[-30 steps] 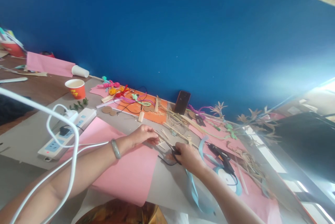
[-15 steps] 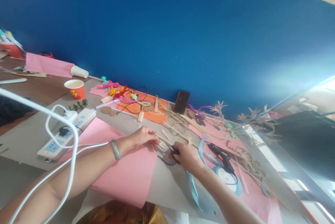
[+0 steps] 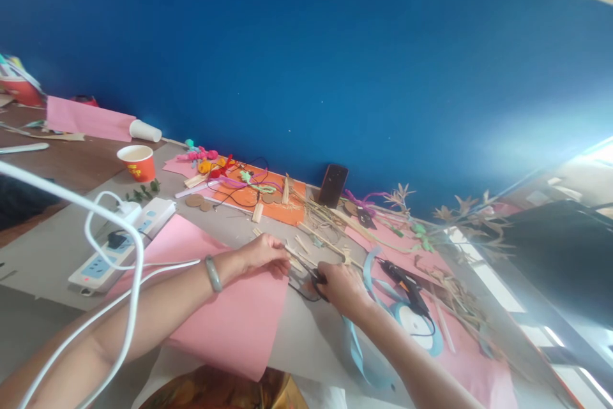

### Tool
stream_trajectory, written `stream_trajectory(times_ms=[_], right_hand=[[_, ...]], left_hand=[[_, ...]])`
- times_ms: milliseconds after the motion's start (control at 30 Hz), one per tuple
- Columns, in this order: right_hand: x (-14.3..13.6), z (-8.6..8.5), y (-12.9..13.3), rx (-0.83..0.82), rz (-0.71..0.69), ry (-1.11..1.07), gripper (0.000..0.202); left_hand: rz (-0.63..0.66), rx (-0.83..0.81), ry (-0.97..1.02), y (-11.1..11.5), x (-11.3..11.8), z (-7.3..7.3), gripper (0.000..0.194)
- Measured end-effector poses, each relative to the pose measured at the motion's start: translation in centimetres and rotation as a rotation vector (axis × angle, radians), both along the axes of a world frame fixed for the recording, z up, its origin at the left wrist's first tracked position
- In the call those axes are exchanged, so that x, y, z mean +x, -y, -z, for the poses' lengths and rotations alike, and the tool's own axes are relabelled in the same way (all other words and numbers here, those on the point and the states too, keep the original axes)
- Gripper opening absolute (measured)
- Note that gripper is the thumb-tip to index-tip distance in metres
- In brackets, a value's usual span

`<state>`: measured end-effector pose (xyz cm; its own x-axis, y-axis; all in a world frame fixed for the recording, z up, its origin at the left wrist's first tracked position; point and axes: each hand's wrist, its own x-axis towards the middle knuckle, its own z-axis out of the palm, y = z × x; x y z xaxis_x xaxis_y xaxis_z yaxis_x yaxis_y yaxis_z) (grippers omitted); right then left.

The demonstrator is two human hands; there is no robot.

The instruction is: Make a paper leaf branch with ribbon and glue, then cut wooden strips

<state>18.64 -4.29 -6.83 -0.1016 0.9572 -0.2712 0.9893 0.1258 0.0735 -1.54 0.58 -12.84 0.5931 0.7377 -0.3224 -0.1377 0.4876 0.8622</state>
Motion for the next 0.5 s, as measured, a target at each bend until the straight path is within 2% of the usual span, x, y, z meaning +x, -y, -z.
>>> stream_trajectory(times_ms=[133,233,433,500], right_hand=[[0.5,0.4,-0.1,-0.049,0.031,-0.102,0.024],[0.9,0.5,-0.4,-0.075,0.089,-0.283,0.034],[0.1,0.7,-1.3,-0.076,0.216,-1.004,0.041],[-0.6,1.0,-1.6,-0.064,0.269,-1.143,0.043]], left_hand=[[0.003,-0.012,-0.016,-0.1,0.0,0.1,0.042],[-0.012,0.002,-0.026,-0.2,0.0,-0.4,0.043],[-0.008,0.058,-0.025,0.0,-0.2,-1.6,0.040],[0.002,0.075,-0.019,0.1,-0.2,-1.7,0.038]])
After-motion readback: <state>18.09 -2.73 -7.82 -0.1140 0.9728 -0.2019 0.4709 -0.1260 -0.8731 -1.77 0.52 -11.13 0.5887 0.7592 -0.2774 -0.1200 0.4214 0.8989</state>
